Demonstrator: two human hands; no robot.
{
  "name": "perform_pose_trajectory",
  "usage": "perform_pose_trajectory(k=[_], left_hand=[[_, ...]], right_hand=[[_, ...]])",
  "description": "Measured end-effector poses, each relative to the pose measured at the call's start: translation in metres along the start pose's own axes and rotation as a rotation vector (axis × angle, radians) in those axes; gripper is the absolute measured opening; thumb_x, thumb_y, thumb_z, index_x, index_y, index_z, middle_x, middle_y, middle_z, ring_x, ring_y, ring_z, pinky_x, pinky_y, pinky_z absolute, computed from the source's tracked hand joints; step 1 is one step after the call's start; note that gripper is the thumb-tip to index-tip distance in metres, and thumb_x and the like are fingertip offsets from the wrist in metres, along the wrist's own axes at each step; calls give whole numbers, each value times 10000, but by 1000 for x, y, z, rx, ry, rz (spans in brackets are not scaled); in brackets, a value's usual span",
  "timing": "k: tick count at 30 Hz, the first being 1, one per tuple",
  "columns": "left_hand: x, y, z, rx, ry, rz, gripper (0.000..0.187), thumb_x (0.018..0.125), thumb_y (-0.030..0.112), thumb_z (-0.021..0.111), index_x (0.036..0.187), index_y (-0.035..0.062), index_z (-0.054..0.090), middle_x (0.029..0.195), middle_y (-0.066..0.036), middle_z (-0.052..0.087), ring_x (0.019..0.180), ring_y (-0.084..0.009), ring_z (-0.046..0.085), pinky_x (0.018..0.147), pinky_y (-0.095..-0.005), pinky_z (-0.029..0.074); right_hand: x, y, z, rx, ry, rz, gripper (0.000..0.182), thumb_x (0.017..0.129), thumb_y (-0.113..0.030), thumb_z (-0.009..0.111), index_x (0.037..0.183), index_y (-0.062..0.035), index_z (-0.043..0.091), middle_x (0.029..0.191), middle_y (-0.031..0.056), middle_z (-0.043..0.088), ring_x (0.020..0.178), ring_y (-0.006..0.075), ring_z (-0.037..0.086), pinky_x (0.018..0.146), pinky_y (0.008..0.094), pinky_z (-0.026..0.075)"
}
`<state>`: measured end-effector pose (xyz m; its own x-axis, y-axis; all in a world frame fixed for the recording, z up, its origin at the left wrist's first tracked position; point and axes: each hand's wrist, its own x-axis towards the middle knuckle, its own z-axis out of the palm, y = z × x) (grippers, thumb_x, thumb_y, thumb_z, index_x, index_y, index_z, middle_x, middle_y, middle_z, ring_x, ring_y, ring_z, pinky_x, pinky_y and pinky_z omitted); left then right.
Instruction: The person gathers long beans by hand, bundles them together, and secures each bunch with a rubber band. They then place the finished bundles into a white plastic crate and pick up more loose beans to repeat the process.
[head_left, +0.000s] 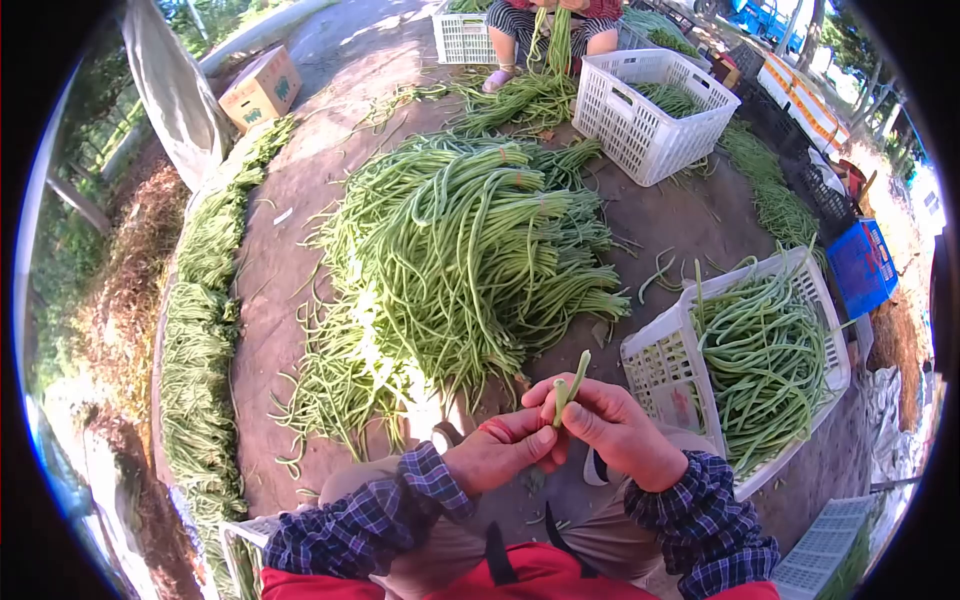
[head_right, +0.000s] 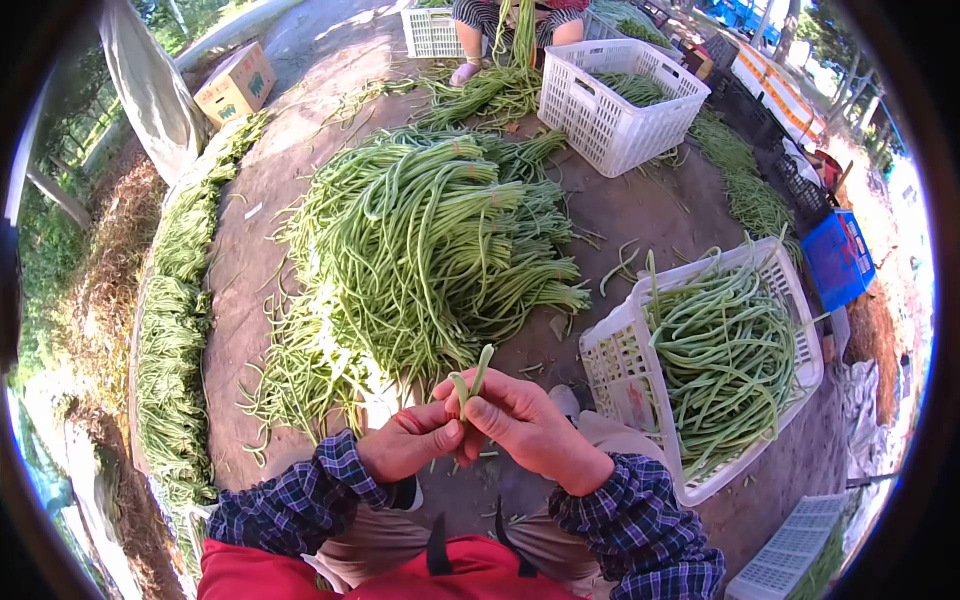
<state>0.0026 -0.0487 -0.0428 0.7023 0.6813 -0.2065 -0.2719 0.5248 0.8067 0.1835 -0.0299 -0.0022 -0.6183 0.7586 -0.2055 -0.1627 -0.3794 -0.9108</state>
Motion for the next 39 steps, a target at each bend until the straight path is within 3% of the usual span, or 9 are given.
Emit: perform_pose_trajectory(k=[2, 5, 10, 17, 23, 27, 32, 34, 39], left_hand=[[1, 1, 1, -15, 18, 11, 249, 919, 250, 444, 1075, 82, 539, 915, -10, 566, 830, -96, 530, 751, -252, 438], [3, 1, 2, -4, 42, 39, 255, 927, 259, 424, 1093, 97, 530, 883, 1, 561, 781, -85, 522, 717, -238, 432], [5, 9, 4, 60, 33, 25, 274, 933, 312, 392, 1091, 126, 517, 825, 31, 521, 713, -55, 464, 648, -206, 395], [7, 12, 0, 9, 64, 30, 241, 931, 274, 414, 1052, 91, 515, 853, 33, 525, 785, -48, 483, 713, -208, 418], [14, 20, 7, -36, 218, 110, 297, 939, 267, 386, 1093, 40, 498, 977, -11, 553, 881, -91, 518, 797, -250, 422], [19, 25, -11, -22, 355, 186, 297, 948, 236, 358, 1089, 21, 507, 1040, -47, 570, 985, -118, 525, 881, -277, 405], [18, 28, -20, -238, 470, 216, 304, 948, 259, 347, 997, 29, 539, 1007, -80, 585, 943, -172, 556, 861, -308, 421], [8, 43, -31, -222, 570, 210, 282, 943, 249, 366, 986, 33, 541, 903, -67, 588, 789, -151, 570, 728, -269, 458], [-10, 63, -56, -454, 357, 526, 405, 951, 221, 319, 1311, 36, 322, 576, -7, 494, 513, -112, 470, 514, -230, 406]], right_hand=[[3, -1, 1, -1, -12, -66, 341, 920, -266, 436, 1134, 0, 454, 848, 39, 538, 679, 106, 543, 608, 229, 462], [5, 0, 3, -24, -1, -46, 346, 919, -281, 436, 1141, -16, 457, 852, 33, 536, 680, 97, 535, 600, 224, 463], [6, 1, 1, 56, 2, -43, 247, 925, -234, 419, 1028, -15, 467, 1165, 83, 435, 740, 132, 557, 643, 260, 497], [15, 1, -1, 20, 19, -64, 215, 929, -217, 414, 985, -20, 480, 1162, 95, 462, 718, 116, 552, 613, 239, 485], [33, 2, -3, -145, 63, -264, 216, 933, -225, 405, 977, -32, 490, 1113, 111, 512, 943, 178, 538, 857, 327, 427], [50, -1, -10, 202, 187, -400, 225, 925, -251, 406, 986, -48, 482, 1077, 134, 539, 1039, 250, 518, 947, 417, 360], [58, -14, -21, 552, 201, -425, 211, 927, -303, 390, 955, -104, 454, 744, 10, 450, 645, 136, 466, 717, 338, 443], [51, -31, -43, 660, 321, -516, 202, 933, -314, 385, 944, -121, 444, 682, -32, 357, 544, 59, 319, 525, 227, 325], [29, -38, -89, 587, 332, -687, 191, 932, -304, 397, 944, -117, 434, 620, -53, 316, 484, 44, 265, 457, 204, 272]])
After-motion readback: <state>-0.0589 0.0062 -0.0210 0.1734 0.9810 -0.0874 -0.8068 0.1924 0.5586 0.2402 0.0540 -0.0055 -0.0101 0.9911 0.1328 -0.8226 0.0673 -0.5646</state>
